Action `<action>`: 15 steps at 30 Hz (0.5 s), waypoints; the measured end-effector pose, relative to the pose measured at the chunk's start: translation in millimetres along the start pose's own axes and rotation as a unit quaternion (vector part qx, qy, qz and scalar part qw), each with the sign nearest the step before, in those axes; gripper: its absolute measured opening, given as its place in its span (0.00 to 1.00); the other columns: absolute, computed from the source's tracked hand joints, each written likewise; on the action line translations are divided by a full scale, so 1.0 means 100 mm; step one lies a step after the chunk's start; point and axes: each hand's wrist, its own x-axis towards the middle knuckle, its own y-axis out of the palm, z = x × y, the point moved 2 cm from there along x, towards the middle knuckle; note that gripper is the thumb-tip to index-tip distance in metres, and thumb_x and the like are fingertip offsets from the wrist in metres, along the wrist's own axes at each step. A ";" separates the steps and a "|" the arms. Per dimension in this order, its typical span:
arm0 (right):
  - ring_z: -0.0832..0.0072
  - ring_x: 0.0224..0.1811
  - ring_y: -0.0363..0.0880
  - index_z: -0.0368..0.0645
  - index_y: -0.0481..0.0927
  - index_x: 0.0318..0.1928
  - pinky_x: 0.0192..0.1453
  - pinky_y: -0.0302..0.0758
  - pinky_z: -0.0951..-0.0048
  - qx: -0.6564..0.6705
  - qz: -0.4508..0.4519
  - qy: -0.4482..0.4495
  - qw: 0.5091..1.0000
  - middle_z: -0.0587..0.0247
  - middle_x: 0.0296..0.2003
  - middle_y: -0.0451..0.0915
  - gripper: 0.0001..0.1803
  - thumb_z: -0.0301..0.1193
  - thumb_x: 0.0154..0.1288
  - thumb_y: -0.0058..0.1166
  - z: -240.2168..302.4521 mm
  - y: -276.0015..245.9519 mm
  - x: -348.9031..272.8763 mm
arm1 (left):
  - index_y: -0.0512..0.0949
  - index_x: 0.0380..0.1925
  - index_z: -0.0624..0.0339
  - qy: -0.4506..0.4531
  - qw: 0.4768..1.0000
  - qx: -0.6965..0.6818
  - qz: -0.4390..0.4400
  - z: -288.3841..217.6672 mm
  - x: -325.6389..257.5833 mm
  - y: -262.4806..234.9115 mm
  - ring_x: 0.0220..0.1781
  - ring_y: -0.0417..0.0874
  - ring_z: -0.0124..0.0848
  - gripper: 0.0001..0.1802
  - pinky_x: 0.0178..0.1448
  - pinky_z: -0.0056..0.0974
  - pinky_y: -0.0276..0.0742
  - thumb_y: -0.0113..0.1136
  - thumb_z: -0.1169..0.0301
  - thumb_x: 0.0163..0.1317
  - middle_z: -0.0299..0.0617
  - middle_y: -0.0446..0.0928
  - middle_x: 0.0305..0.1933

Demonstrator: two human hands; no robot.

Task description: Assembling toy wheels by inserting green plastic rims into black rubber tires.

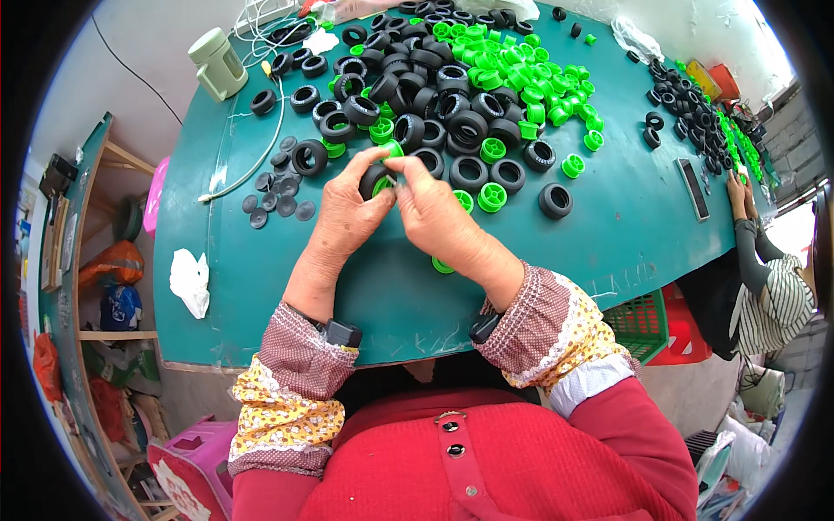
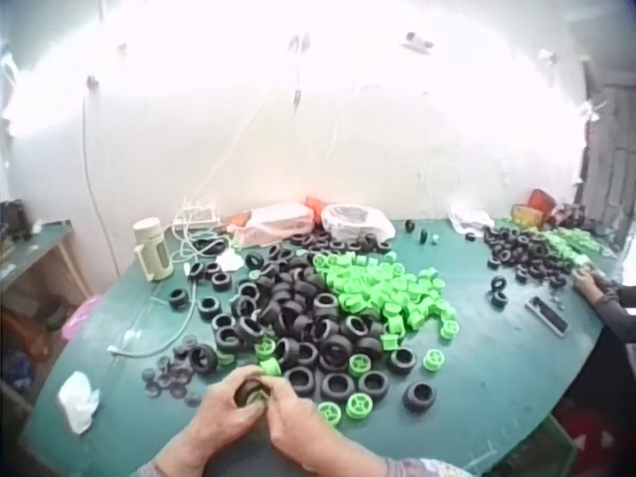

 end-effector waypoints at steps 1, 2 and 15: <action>0.47 0.35 0.75 0.35 0.63 0.49 0.38 0.71 0.57 0.022 0.039 0.071 0.996 0.37 0.30 0.75 0.15 0.22 0.60 0.38 0.02 -0.06 0.00 | 0.71 0.41 0.61 -0.012 1.000 -0.009 -0.017 -0.06 -0.01 0.01 0.31 0.70 0.21 0.18 0.37 0.27 0.69 0.55 0.80 0.47 0.36 0.72 0.31; 0.47 0.35 0.75 0.35 0.63 0.49 0.38 0.71 0.57 0.021 0.042 0.075 0.996 0.37 0.30 0.75 0.15 0.22 0.60 0.38 0.02 -0.06 -0.01 | 0.71 0.42 0.61 -0.023 0.999 -0.017 -0.035 -0.08 -0.02 0.00 0.31 0.71 0.21 0.18 0.37 0.27 0.69 0.54 0.80 0.47 0.36 0.72 0.31; 0.51 0.29 0.76 0.40 0.62 0.51 0.31 0.72 0.60 -0.038 0.058 0.039 0.997 0.43 0.25 0.75 0.16 0.23 0.61 0.39 0.06 -0.01 -0.05 | 0.71 0.39 0.62 -0.062 0.996 -0.021 0.053 -0.05 0.00 -0.13 0.28 0.74 0.23 0.17 0.32 0.27 0.71 0.57 0.74 0.46 0.39 0.73 0.29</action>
